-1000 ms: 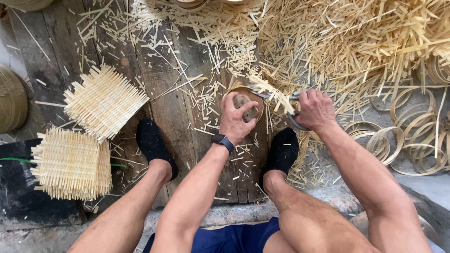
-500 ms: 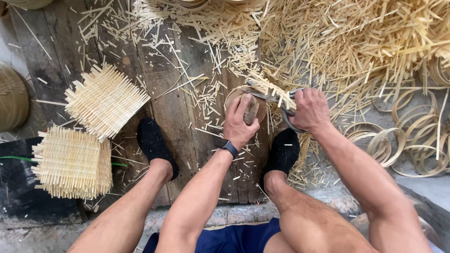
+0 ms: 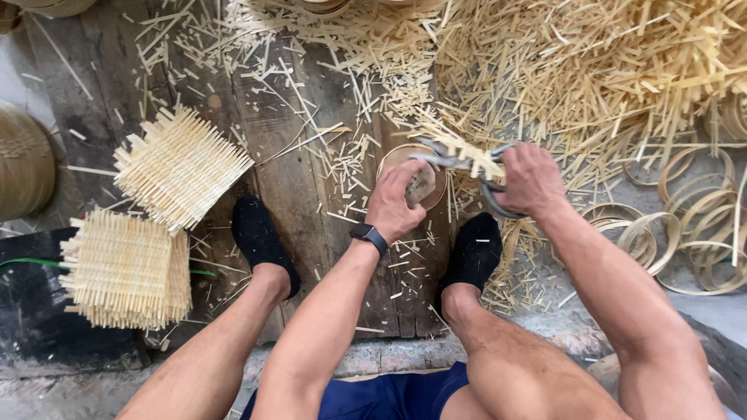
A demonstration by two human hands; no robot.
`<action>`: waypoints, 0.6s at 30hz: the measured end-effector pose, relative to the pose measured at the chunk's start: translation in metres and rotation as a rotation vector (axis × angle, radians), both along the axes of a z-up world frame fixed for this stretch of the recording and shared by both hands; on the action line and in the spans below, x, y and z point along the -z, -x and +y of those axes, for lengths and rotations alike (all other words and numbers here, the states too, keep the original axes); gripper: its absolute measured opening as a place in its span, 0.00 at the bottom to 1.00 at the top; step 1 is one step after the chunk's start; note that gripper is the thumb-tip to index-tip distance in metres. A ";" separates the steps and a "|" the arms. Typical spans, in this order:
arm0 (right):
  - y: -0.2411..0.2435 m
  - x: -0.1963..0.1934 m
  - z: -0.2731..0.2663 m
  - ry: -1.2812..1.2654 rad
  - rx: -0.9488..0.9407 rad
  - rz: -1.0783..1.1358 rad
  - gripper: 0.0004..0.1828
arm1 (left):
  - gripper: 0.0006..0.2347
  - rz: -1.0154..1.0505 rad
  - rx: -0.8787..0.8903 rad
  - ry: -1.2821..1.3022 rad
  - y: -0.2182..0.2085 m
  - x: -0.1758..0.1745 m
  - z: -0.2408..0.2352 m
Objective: The person assembles small round bamboo baskets by placing woven bamboo mats into circular bamboo rings, then uses shears to trim excess bamboo strands around the edges. The person repeats this process for multiple baskets, stacking finished units nearby.
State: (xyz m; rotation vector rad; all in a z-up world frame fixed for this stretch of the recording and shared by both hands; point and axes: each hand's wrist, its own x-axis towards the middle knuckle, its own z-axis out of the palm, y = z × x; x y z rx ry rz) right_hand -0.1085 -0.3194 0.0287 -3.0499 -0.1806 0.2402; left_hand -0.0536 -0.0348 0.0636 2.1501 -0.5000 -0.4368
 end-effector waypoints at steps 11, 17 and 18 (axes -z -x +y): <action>0.001 0.005 -0.015 0.029 0.070 0.329 0.20 | 0.31 0.065 0.216 -0.029 -0.022 -0.001 0.014; -0.003 0.001 0.008 0.072 0.050 0.334 0.20 | 0.32 0.142 0.368 -0.060 -0.029 0.007 0.012; -0.003 0.003 0.007 0.048 0.116 0.491 0.21 | 0.32 0.121 0.382 -0.069 -0.029 0.008 0.013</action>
